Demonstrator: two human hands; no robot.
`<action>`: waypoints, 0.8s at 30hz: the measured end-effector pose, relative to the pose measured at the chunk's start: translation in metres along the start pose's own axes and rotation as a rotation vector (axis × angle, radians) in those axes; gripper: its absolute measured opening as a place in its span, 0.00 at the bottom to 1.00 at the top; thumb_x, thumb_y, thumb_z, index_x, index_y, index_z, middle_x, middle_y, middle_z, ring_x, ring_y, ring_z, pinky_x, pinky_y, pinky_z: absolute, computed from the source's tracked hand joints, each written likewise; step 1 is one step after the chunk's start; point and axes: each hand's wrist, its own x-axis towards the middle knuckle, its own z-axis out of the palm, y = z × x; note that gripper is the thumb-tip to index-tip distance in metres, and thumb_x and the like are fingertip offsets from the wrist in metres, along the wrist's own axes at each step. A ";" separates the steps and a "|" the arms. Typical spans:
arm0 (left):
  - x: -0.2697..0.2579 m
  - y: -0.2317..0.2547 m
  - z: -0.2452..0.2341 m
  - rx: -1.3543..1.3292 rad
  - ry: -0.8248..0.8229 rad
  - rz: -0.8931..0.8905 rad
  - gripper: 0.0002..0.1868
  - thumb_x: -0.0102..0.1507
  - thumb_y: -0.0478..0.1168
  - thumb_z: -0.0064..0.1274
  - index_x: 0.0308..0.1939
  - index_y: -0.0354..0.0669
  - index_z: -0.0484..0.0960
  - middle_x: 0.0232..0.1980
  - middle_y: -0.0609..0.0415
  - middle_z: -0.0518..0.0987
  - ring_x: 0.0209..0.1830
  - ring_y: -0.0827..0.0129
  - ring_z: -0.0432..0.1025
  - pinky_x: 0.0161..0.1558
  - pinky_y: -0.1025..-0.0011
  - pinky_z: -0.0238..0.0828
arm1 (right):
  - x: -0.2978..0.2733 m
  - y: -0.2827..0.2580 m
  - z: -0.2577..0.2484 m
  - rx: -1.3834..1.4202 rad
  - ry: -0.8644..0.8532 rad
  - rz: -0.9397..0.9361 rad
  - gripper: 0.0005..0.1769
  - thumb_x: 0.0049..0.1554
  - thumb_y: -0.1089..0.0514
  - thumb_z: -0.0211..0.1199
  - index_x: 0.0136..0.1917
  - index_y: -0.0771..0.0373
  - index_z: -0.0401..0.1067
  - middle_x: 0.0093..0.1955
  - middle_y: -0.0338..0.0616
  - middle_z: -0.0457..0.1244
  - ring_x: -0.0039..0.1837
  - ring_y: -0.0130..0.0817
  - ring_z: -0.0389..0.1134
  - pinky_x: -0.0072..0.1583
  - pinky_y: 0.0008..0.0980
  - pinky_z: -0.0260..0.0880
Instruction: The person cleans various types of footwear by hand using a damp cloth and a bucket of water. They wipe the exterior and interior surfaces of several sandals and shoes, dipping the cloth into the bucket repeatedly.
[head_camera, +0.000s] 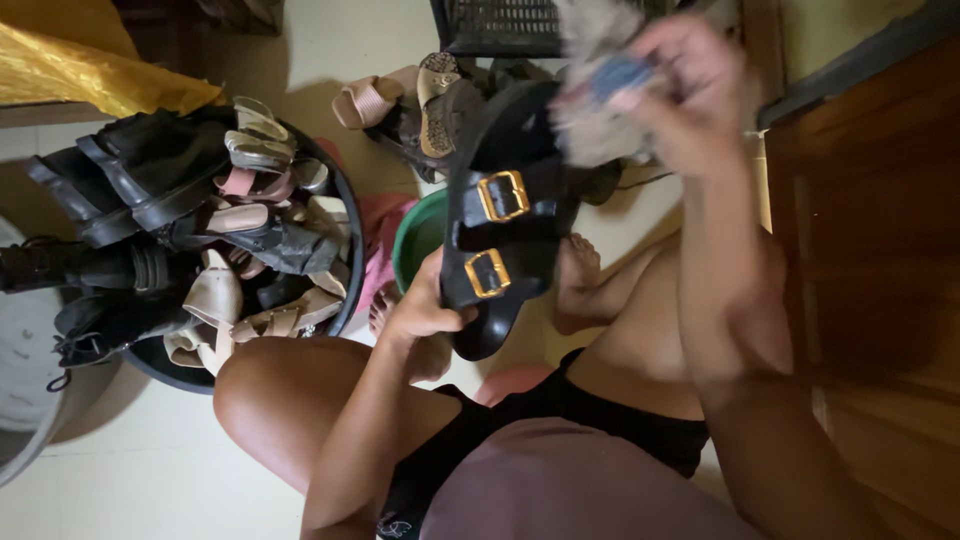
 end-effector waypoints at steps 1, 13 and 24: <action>0.001 0.003 0.003 0.034 0.006 0.017 0.49 0.44 0.27 0.58 0.72 0.36 0.67 0.59 0.59 0.74 0.61 0.73 0.67 0.66 0.75 0.61 | -0.001 -0.005 0.007 -0.321 0.004 -0.122 0.15 0.62 0.69 0.73 0.59 0.71 0.72 0.55 0.48 0.67 0.56 0.33 0.70 0.61 0.32 0.74; 0.000 0.019 0.010 0.068 0.081 -0.063 0.52 0.44 0.26 0.61 0.76 0.36 0.67 0.55 0.58 0.75 0.53 0.72 0.67 0.54 0.74 0.65 | -0.012 0.036 -0.013 -0.759 0.083 -0.001 0.12 0.53 0.69 0.78 0.46 0.71 0.76 0.42 0.49 0.64 0.43 0.37 0.65 0.45 0.33 0.62; -0.007 0.030 0.018 -0.058 -0.012 0.067 0.56 0.42 0.27 0.63 0.77 0.35 0.63 0.66 0.58 0.74 0.67 0.73 0.65 0.71 0.75 0.55 | -0.015 0.032 -0.048 0.429 -0.186 0.326 0.19 0.50 0.69 0.57 0.56 0.67 0.65 0.50 0.54 0.70 0.41 0.38 0.73 0.38 0.32 0.75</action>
